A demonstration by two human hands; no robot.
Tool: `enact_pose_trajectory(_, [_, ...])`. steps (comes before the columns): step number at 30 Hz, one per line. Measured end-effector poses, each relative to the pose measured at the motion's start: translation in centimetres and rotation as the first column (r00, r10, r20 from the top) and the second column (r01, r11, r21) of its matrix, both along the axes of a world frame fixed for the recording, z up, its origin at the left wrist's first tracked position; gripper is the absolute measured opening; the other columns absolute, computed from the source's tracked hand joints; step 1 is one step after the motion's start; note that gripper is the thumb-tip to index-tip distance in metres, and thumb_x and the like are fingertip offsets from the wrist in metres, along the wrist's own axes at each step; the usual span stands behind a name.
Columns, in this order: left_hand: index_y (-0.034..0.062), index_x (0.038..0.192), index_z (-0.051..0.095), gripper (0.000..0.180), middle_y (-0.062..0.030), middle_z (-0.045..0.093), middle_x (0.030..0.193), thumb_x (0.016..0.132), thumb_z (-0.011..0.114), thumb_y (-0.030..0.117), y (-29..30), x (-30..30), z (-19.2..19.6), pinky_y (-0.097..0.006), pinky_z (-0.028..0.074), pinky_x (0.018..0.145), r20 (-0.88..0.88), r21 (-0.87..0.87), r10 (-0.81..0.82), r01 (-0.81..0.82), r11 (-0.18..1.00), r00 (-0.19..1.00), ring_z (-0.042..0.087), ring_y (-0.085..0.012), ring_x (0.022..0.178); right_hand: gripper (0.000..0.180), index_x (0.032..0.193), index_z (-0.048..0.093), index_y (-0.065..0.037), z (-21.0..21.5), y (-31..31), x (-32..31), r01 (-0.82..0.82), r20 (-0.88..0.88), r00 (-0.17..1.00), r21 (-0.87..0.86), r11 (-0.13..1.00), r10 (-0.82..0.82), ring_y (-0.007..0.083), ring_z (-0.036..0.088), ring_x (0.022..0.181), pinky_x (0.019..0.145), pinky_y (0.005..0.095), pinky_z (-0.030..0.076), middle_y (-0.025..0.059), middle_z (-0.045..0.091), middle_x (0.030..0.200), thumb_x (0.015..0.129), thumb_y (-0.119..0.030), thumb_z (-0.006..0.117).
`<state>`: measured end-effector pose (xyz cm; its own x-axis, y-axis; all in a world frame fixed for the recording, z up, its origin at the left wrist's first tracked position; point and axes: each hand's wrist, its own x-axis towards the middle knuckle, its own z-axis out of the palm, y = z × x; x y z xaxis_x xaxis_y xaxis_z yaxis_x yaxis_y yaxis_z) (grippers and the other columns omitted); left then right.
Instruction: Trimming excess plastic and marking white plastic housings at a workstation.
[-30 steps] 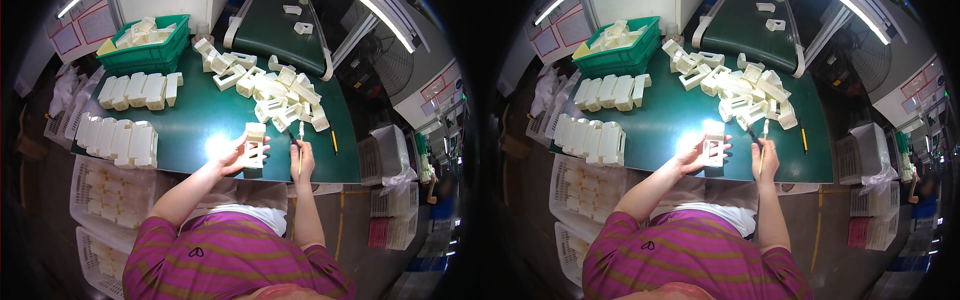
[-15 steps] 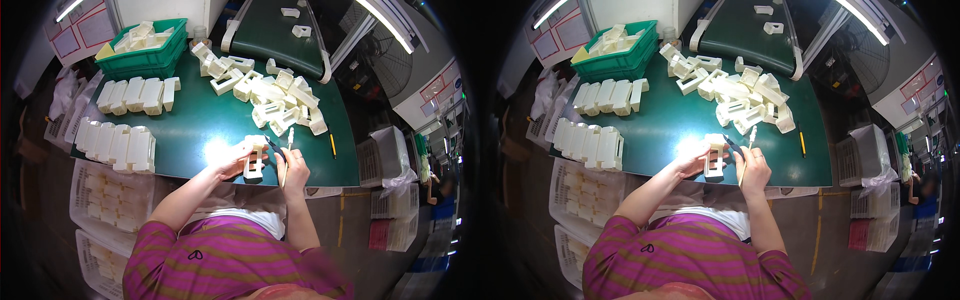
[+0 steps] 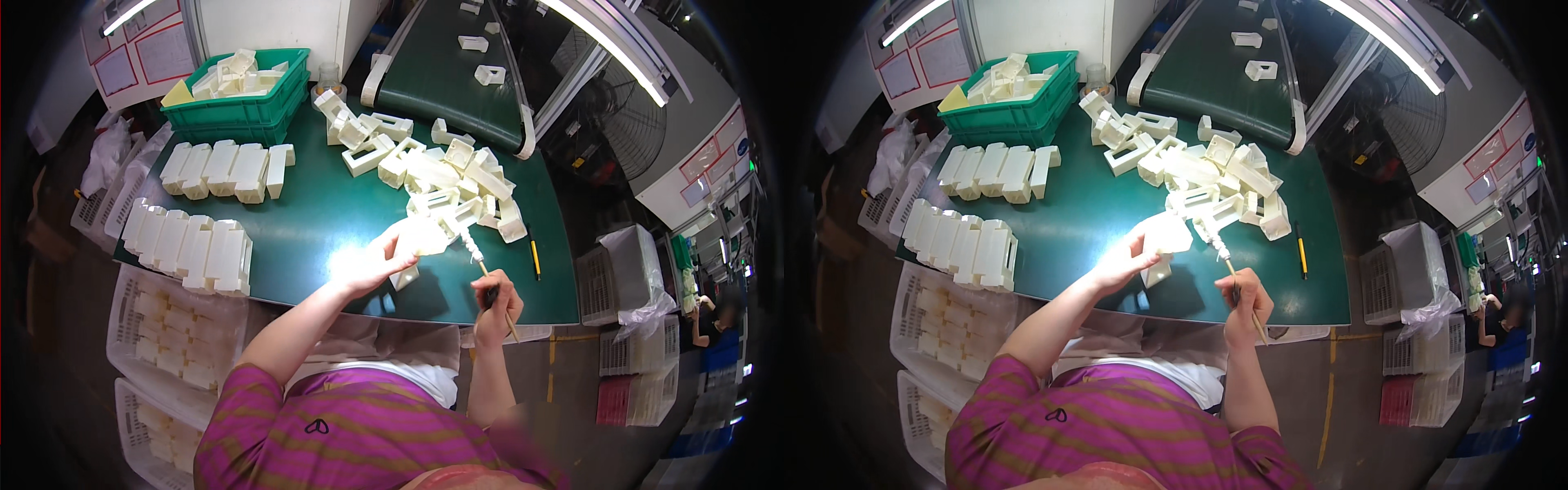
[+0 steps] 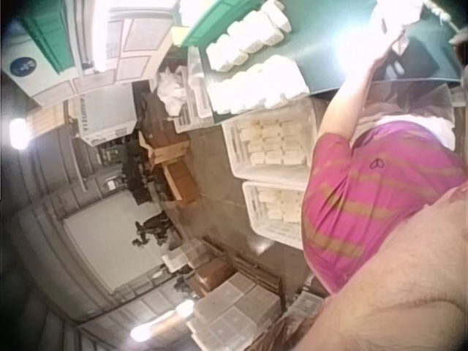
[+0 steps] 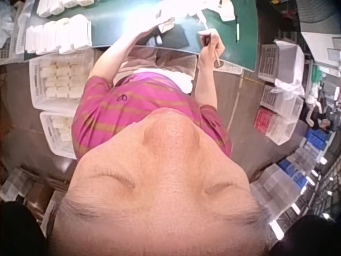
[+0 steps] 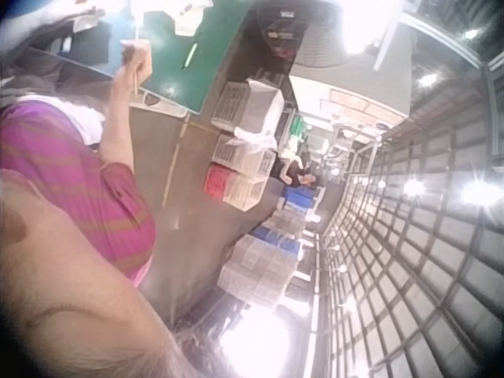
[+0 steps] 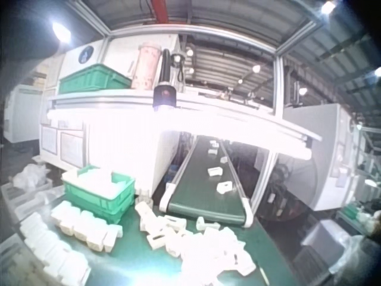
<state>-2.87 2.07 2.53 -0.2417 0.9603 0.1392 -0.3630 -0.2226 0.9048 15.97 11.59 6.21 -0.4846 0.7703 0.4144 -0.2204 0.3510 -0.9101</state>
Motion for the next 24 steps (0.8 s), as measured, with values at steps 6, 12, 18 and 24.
enact_pose_trajectory(6, [0.0037, 0.133, 0.032, 0.063, -0.0098, 0.040, 0.132, 0.079, 0.064, 0.008, 0.6, -1.1, -4.1, -0.032, 0.027, 0.103, -0.356, -0.082, 0.126, -0.165, 0.983, 0.926, 0.037, -0.0189, 0.122, 0.047, 0.061, 0.049, -0.001, -1.6, -1.7, -1.4, -0.123, -0.112, 0.987, -0.088, 0.989, 0.113, 0.0082, 0.036, 0.051, 0.047, 0.0218, 0.026, 0.0039, 0.043, 0.059, 0.095, -0.032, 0.039])
enact_pose_trajectory(12, [0.0044, 0.133, 0.034, 0.062, -0.0093, 0.042, 0.131, 0.078, 0.064, 0.007, 1.2, -1.0, -4.5, -0.032, 0.028, 0.102, -0.330, -0.103, 0.122, -0.164, 0.981, 0.936, 0.037, -0.0181, 0.121, 0.048, 0.060, 0.050, 0.000, -1.0, -1.1, -1.1, -0.164, -0.184, 0.973, -0.133, 0.977, 0.138, 0.0077, 0.037, 0.052, 0.047, 0.0212, 0.026, 0.0048, 0.047, 0.062, 0.095, -0.031, 0.039])
enact_pose_trajectory(18, [0.0042, 0.132, 0.034, 0.061, -0.0089, 0.043, 0.130, 0.079, 0.064, 0.008, 0.7, -1.1, -4.1, -0.033, 0.028, 0.102, -0.264, -0.037, 0.135, -0.150, 0.988, 0.955, 0.038, -0.0184, 0.121, 0.047, 0.061, 0.046, -0.001, -2.2, 0.0, -1.1, -0.180, -0.230, 0.966, -0.282, 0.942, 0.116, 0.0086, 0.036, 0.053, 0.048, 0.0224, 0.027, 0.0044, 0.044, 0.060, 0.095, -0.032, 0.038])
enact_pose_trajectory(24, [0.0115, 0.132, 0.038, 0.067, -0.0094, 0.057, 0.114, 0.078, 0.064, 0.043, 1.0, -1.0, -5.3, -0.029, 0.041, 0.087, -0.513, -0.112, 0.201, -0.298, 0.948, 0.834, 0.054, -0.0177, 0.101, 0.046, 0.060, 0.042, -0.003, -0.8, -2.2, -2.0, -0.282, -0.263, 0.936, -0.170, 0.944, 0.233, 0.0099, 0.036, 0.051, 0.046, 0.0220, 0.027, 0.0049, 0.042, 0.057, 0.095, -0.032, 0.039])
